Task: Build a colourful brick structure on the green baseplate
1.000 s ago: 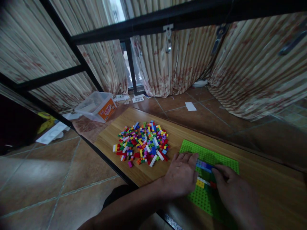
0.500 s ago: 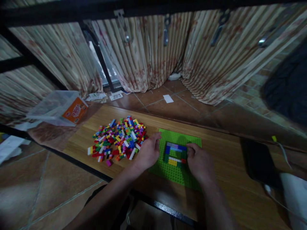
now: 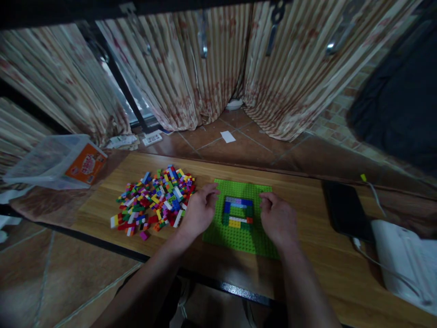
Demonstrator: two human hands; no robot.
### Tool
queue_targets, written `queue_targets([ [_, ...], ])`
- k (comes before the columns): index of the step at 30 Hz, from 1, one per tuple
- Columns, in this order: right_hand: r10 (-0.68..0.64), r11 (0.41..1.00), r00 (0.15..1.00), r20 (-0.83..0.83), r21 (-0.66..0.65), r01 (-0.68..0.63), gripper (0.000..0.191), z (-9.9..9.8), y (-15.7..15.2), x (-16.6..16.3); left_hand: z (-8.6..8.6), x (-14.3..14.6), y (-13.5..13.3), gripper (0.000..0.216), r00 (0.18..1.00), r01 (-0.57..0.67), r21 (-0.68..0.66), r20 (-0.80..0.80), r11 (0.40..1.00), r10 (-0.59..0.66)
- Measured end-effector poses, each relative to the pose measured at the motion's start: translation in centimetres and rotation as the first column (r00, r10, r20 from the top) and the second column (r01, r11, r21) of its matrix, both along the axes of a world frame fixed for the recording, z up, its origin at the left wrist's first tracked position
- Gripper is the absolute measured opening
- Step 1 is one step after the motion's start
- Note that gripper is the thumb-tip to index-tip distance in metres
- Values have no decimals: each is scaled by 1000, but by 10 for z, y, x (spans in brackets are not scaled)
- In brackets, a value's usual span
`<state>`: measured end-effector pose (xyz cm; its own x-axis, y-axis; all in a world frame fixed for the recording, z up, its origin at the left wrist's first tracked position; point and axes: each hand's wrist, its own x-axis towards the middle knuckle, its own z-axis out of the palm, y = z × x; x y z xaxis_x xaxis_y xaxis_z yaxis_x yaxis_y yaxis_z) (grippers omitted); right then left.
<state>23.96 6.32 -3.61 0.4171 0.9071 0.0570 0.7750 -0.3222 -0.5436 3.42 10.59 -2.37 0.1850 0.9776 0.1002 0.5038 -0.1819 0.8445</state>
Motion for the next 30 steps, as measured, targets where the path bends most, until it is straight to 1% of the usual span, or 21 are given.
queue_targets([
  [5, 14, 1000, 1000, -4, 25, -14, 34, 1, -1, -1, -5, -12, 13, 31, 984, -82, 8, 160, 997, 80],
  [9, -8, 1000, 1000, 3, 2, 8, 35, 4, 0, -3, -8, -18, 19, 29, 959, -101, -16, 265, 995, 102],
  [13, 8, 1000, 1000, 10, 5, -8, 34, 4, 0, -4, -7, -15, 15, 27, 962, -73, -37, 262, 997, 80],
  [18, 0, 1000, 999, -32, -3, -1, 35, 3, 0, -4, -4, -13, 12, 26, 966, -63, -50, 249, 997, 74],
  [23, 15, 1000, 1000, -7, -9, -15, 35, 3, 0, -4, -6, -13, 13, 27, 969, -55, -42, 240, 998, 63],
  [30, 14, 1000, 1000, -18, -4, -14, 34, 3, -1, -3, -8, -11, 13, 27, 970, -40, -34, 239, 999, 47],
])
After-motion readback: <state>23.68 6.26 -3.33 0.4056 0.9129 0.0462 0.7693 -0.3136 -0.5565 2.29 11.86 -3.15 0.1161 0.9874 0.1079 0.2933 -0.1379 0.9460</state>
